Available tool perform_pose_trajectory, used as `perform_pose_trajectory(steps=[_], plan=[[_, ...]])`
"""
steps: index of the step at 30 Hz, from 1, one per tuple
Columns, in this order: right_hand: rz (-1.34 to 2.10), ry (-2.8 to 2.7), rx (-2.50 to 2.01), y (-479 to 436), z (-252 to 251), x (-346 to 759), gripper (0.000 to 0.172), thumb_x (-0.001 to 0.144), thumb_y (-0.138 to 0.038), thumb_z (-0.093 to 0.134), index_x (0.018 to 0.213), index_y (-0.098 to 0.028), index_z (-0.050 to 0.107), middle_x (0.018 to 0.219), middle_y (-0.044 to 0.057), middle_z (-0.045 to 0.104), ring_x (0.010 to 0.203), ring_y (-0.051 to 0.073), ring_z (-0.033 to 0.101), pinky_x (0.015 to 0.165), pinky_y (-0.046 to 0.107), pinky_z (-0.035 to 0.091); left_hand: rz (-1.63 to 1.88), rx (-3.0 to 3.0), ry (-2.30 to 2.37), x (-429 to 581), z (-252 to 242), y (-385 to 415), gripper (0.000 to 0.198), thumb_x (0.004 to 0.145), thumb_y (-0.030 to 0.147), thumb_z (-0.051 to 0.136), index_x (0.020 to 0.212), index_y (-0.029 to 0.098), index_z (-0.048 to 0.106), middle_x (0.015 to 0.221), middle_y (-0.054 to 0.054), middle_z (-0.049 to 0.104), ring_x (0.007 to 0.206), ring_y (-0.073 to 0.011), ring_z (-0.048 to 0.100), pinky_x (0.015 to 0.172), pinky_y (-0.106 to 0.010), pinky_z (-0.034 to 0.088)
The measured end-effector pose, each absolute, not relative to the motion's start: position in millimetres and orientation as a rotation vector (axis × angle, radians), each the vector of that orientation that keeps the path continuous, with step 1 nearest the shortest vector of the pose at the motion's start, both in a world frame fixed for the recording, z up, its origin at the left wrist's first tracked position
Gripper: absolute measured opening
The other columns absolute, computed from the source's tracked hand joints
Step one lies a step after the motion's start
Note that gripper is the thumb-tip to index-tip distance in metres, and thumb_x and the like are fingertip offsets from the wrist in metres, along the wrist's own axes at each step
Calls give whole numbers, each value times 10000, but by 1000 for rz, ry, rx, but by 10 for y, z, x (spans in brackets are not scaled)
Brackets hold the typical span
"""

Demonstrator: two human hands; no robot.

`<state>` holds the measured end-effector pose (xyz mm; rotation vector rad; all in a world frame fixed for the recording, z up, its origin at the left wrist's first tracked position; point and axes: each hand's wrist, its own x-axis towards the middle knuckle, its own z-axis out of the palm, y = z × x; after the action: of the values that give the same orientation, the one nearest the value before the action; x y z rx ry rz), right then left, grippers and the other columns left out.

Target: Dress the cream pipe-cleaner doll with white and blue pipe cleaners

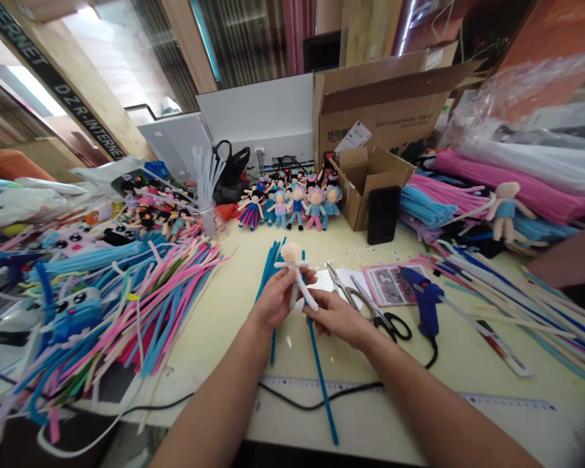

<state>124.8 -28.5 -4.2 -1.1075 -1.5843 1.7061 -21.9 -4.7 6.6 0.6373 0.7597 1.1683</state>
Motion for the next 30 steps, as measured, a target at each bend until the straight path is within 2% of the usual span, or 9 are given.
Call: perform_pose_trajectory(steps=[7,12,14,16,22,30], plan=[[1728,-1488,-1097,-276,-93,1229,196,782,-378,556,797,-187,512,519,-83,464,408,62,442,387,175,345,1146,655,776,-218,40,-45,217,726,284,696,869,122,679,869,-95,703,806,-198,668,726,-309,532],[1709,-1423,-1139,-251,-91,1240,165,761,-346,543,745,-200,468,467,-94,458,383,62,428,368,164,323,1183,639,814,-245,56,-19,179,759,274,652,873,138,680,1117,-114,660,941,-220,642,714,-308,540],[1669,-1371,-1185,-226,-80,1262,134,745,-316,540,769,-204,472,458,-102,448,378,63,425,356,156,302,1210,623,845,-269,41,6,187,774,281,634,892,144,680,1151,-110,647,964,-216,634,724,-308,541],[1627,-1328,-1214,-197,-74,1292,150,733,-293,530,852,-207,503,472,-109,438,374,63,420,343,152,276,1215,615,883,-291,9,31,205,778,299,632,906,147,680,1110,-106,663,916,-198,645,703,-293,542],[1509,-1359,-1251,-153,-125,1344,385,734,-285,498,1113,-215,477,498,-123,421,345,70,373,339,172,264,1195,589,979,-306,-67,59,253,743,332,675,923,155,679,805,-36,681,582,-90,611,519,-196,493],[1215,-1683,-1364,-187,-167,1311,538,739,-199,468,1273,-154,426,537,-91,499,483,112,493,523,234,383,1208,639,985,-295,-77,72,339,697,366,716,933,126,682,702,-14,639,467,-46,521,414,-151,406]])
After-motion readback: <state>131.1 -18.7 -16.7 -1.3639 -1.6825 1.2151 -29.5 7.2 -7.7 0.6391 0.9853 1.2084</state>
